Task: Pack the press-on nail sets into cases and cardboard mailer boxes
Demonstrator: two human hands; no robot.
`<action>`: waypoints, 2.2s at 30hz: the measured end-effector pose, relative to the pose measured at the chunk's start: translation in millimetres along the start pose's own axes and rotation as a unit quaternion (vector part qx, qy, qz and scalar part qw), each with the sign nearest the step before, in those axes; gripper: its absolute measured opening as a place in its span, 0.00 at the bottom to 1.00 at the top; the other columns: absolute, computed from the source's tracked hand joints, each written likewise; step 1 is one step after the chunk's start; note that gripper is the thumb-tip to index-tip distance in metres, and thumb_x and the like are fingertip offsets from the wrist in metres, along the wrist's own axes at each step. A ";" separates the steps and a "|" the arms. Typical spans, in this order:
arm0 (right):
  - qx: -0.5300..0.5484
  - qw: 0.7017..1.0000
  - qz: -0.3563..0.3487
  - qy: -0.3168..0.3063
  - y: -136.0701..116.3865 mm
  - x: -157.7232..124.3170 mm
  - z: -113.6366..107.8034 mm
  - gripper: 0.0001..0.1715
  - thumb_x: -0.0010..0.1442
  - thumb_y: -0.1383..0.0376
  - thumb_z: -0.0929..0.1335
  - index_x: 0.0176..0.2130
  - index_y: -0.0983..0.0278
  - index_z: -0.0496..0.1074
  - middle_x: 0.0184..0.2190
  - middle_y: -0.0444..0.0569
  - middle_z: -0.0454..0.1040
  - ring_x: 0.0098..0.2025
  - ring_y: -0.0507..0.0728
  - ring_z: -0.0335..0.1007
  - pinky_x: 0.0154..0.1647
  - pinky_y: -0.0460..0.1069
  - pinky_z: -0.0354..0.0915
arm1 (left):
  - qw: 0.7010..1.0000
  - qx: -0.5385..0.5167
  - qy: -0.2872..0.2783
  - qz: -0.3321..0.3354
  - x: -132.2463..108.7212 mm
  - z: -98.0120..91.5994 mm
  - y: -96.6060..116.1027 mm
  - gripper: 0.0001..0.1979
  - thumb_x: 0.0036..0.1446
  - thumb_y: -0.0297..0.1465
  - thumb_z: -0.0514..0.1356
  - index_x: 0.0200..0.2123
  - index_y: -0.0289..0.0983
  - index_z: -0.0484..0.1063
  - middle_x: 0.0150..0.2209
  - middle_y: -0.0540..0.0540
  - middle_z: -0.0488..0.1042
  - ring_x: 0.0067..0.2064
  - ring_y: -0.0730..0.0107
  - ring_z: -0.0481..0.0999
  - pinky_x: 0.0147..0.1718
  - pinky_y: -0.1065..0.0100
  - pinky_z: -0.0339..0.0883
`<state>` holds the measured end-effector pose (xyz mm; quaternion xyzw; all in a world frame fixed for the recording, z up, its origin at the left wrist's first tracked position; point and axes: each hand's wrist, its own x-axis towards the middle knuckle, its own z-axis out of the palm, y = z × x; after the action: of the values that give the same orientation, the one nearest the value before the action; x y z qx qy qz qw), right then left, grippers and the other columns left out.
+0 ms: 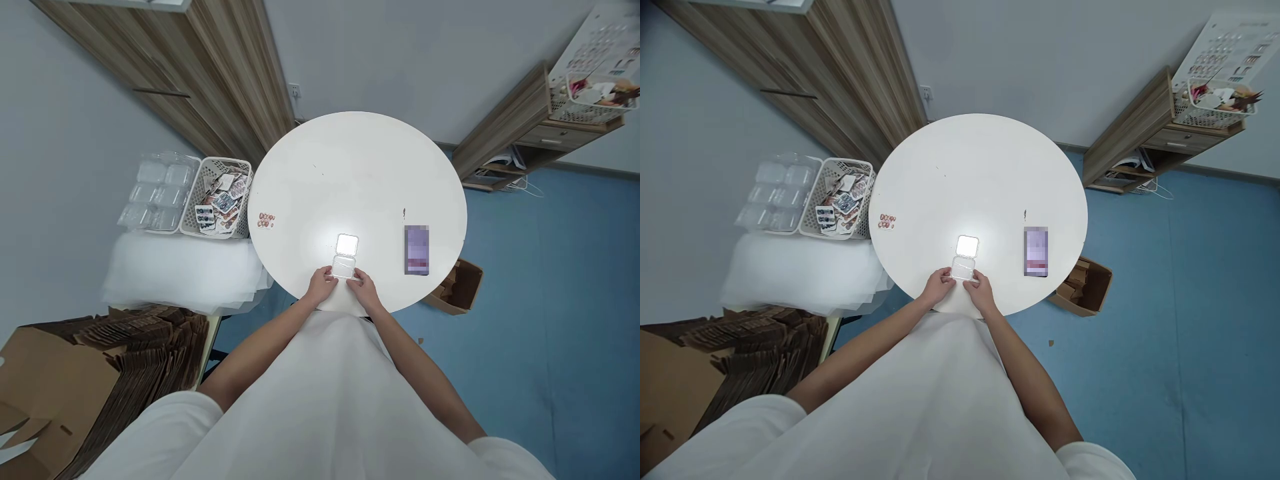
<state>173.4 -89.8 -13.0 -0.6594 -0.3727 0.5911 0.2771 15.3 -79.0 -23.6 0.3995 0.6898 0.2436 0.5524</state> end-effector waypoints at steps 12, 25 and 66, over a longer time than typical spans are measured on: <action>0.022 1.000 -0.018 -0.009 -12.4 16.0 -0.2 0.34 0.48 0.58 0.66 0.54 0.61 0.59 0.53 0.52 0.61 0.49 0.60 0.64 0.44 0.52 0.66 | 0.999 -0.039 0.007 0.002 9.4 1.8 23.8 0.25 0.46 0.25 0.60 0.50 0.33 0.62 0.51 0.38 0.63 0.47 0.65 0.68 0.45 0.66 0.62; 0.043 0.999 -0.007 0.033 -4.2 11.9 8.4 0.35 0.47 0.59 0.67 0.54 0.59 0.58 0.54 0.51 0.57 0.50 0.57 0.62 0.50 0.52 0.62 | 1.000 -0.014 -0.011 -0.003 11.4 0.9 16.9 0.25 0.48 0.26 0.60 0.51 0.35 0.60 0.51 0.39 0.63 0.48 0.67 0.68 0.46 0.66 0.63; -0.374 0.912 -0.161 0.037 -113.9 133.4 229.9 0.30 0.49 0.64 0.66 0.52 0.59 0.57 0.44 0.52 0.62 0.46 0.60 0.60 0.45 0.57 0.59 | 0.957 0.266 0.036 0.107 135.2 -230.9 20.9 0.37 0.43 0.23 0.60 0.56 0.35 0.48 0.46 0.39 0.56 0.42 0.60 0.69 0.39 0.64 0.63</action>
<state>-68.9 66.9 -31.6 -0.6672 -0.6574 0.3309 0.1149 -209.3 68.0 -21.5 0.5947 0.7020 0.1234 0.3718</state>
